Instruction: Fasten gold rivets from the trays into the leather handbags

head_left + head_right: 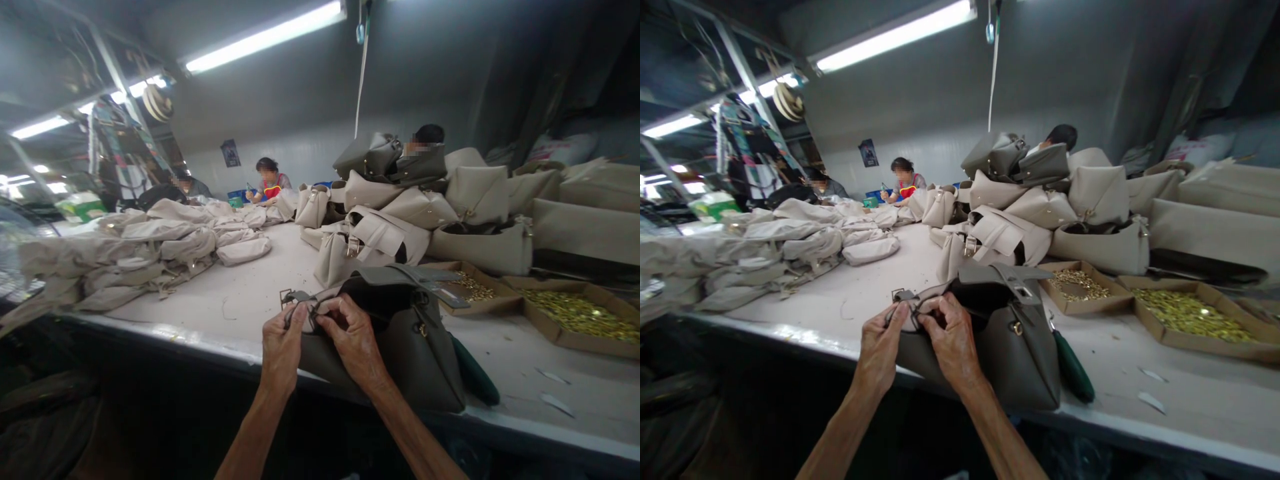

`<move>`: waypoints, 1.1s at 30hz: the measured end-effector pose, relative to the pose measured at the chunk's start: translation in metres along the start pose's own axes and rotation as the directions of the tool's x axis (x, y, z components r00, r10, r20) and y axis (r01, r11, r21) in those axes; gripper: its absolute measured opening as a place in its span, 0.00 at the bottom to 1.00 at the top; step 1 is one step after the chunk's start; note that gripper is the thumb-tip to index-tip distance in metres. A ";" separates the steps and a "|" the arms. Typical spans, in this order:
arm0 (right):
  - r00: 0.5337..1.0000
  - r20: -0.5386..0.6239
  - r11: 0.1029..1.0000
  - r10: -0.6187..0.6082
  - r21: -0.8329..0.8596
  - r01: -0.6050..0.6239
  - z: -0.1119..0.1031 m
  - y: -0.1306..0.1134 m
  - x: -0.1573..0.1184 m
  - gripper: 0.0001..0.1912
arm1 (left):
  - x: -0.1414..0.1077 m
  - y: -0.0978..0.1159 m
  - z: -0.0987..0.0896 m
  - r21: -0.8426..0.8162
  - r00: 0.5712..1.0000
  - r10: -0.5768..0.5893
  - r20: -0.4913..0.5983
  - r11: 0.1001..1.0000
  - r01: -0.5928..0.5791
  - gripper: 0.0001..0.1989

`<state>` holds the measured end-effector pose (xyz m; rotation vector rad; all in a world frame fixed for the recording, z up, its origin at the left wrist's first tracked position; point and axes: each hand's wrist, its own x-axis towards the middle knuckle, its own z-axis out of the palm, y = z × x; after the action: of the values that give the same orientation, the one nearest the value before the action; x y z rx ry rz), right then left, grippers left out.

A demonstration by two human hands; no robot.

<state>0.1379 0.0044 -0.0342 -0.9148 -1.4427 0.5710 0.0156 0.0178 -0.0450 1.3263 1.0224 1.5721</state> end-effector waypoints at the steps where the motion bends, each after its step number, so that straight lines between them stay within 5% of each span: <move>1: 1.000 0.001 1.000 0.003 0.001 -0.003 0.000 0.001 0.000 0.02 | 0.000 0.000 0.000 -0.027 1.000 -0.010 0.015 1.000 0.011 0.18; 12: 0.999 0.023 0.999 0.022 -0.024 -0.021 -0.002 0.009 0.000 0.03 | 0.002 0.000 0.000 -0.151 0.997 -0.057 0.061 0.986 0.066 0.20; 25: 0.996 -0.060 0.993 0.065 -0.092 -0.070 0.006 0.002 -0.006 0.04 | 0.003 -0.003 -0.005 -0.007 0.994 0.018 0.105 1.000 -0.017 0.17; 33: 0.997 -0.046 0.985 -0.064 -0.161 0.056 0.009 -0.001 -0.013 0.02 | -0.003 -0.002 -0.006 -0.010 0.994 -0.022 0.107 1.000 0.023 0.18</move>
<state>0.1281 -0.0054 -0.0422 -1.0014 -1.4803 0.3887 0.0100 0.0147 -0.0486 1.3720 0.9579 1.4716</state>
